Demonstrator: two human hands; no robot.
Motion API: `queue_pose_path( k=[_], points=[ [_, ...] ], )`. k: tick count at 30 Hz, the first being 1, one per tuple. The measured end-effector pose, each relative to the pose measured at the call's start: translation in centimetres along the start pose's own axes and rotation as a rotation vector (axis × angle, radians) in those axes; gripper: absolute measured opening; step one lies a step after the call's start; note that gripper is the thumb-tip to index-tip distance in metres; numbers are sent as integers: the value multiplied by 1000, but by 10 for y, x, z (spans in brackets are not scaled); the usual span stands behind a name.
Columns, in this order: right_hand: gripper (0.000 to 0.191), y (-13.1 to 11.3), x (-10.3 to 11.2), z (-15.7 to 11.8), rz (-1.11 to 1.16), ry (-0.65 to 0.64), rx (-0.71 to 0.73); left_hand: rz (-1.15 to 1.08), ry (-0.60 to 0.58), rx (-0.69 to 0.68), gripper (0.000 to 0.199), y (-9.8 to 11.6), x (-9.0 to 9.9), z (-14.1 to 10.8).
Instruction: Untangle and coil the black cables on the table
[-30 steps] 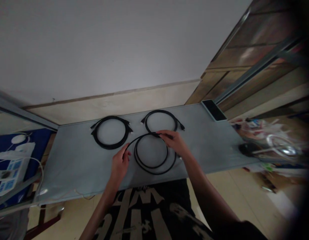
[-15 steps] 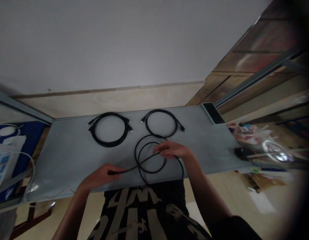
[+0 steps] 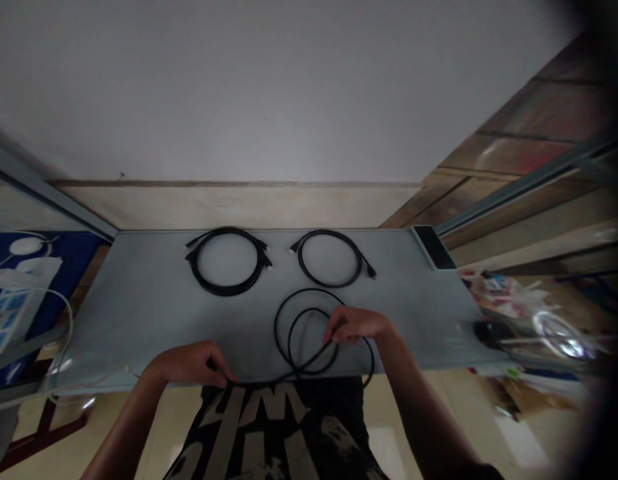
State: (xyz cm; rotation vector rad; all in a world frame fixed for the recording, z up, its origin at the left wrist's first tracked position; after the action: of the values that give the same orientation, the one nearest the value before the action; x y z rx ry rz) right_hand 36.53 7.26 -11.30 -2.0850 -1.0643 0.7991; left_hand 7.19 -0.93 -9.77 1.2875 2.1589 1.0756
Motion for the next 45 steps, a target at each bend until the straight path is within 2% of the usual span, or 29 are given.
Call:
queue_pose_path(
  k=[2, 5, 6, 8, 11, 13, 14, 18, 20, 22, 23, 24, 26, 28, 29, 31, 33, 35, 36, 40, 42, 43, 45],
  points=[
    [42, -14, 26, -6, 98, 245, 142, 1, 131, -18, 44, 3, 16, -2],
    [44, -28, 64, -30, 227, 662, 347, -11, 421, -108, 57, 18, 42, -3],
    [44, -29, 69, -35, 245, 743, 369, -9, 489, -142, 61, 24, 46, -2],
    [46, -27, 70, -37, 255, 801, 361, -18, 541, -172, 66, 32, 42, 8],
    [44, -21, 61, -30, 263, 709, 314, -71, 543, -158, 65, 32, 34, 26],
    [38, -13, 52, -24, 260, 557, 251, -88, 517, -114, 57, 26, 32, 34],
    [36, -7, 43, -20, 250, 443, 199, -86, 478, -90, 52, 22, 31, 36],
    [30, 18, -1, -7, 144, -39, -14, -58, 139, -80, 41, 23, 10, 40],
    [29, 23, -13, -2, 112, -158, -58, -45, -1, -101, 37, 27, 2, 36],
    [30, 17, -11, 0, 146, -144, -14, -63, -37, -98, 38, 24, 4, 32],
    [33, 11, -2, -1, 192, -77, 49, -94, -11, -91, 41, 20, 10, 29],
    [36, 3, 10, -5, 254, 21, 133, -140, 45, -87, 44, 15, 20, 26],
    [48, -10, 41, -24, 392, 257, 324, -259, 245, -94, 50, 0, 48, 15],
    [55, -12, 66, -48, 498, 483, 478, -351, 425, -114, 53, -14, 72, 0],
    [54, -9, 75, -58, 535, 578, 526, -372, 463, -121, 53, -19, 78, -6],
    [45, 1, 84, -70, 576, 726, 562, -386, 445, -116, 54, -26, 78, -12],
    [34, 14, 86, -72, 582, 789, 528, -381, 369, -84, 54, -31, 68, -13],
    [27, 23, 80, -67, 548, 732, 440, -370, 286, -31, 51, -37, 55, -13],
    [26, 26, 74, -62, 519, 653, 385, -360, 243, -6, 50, -40, 47, -14],
    [28, 35, 25, -49, 310, 131, 95, -314, 116, 23, 44, -51, 26, -19],
    [30, 40, 6, -49, 222, -32, -14, -300, 79, 19, 41, -55, 20, -23],
    [30, 40, 4, -49, 210, -52, -32, -306, 83, 24, 41, -57, 20, -25],
    [30, 34, 15, -48, 267, 51, 35, -362, 175, 30, 41, -62, 29, -28]
  ],
)
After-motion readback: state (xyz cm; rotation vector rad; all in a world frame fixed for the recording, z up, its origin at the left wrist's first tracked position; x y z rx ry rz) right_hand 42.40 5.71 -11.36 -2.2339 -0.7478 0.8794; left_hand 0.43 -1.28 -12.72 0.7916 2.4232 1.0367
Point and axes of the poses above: each hand's wrist, its own z-axis towards the middle knuckle, its own x-axis out of the back of the hand, y = z × x, the point moved 10 cm from there along z, towards the middle knuckle
